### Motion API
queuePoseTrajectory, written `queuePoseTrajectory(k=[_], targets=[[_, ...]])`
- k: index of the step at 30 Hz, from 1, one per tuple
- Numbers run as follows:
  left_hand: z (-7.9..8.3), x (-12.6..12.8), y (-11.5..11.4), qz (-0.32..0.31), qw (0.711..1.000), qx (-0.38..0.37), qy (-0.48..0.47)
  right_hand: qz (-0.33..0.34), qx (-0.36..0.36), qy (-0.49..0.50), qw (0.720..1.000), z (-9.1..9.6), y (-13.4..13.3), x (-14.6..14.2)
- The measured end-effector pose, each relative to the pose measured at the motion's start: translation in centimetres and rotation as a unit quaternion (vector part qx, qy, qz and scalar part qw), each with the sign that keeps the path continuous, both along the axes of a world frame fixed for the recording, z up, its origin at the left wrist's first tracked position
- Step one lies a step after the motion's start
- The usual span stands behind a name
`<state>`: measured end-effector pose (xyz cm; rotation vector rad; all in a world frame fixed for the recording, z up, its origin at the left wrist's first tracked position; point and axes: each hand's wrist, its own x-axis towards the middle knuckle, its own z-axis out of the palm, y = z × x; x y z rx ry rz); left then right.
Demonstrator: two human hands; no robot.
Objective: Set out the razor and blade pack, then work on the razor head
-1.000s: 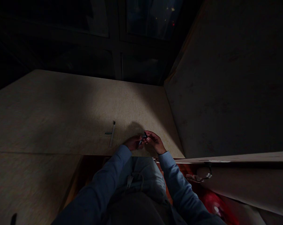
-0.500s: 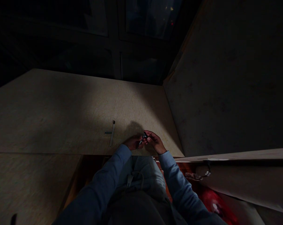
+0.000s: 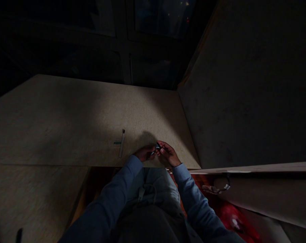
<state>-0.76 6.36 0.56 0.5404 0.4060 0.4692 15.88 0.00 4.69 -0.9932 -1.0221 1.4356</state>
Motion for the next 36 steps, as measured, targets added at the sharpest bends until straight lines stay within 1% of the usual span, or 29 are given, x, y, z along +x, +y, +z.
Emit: queuePoseTrajectory(k=[13,20,29,36], targets=[[1.1,0.0,0.1,-0.002,0.999,-0.012,0.035,-0.005,0.011,-0.001,1.000,-0.5,-0.3,0.3],[0.9,0.1,0.1,-0.007,0.999,-0.010,0.047,-0.027,0.000,-0.023,0.999,-0.7,-0.7,0.6],[1.3,-0.1,0.1,-0.036,0.998,0.022,0.054,-0.017,0.005,-0.047,0.999,0.0,-1.1,0.4],[0.7,0.2,0.0,-0.036,0.997,0.037,0.049,-0.026,-0.005,-0.055,0.998,-0.1,-1.6,0.3]])
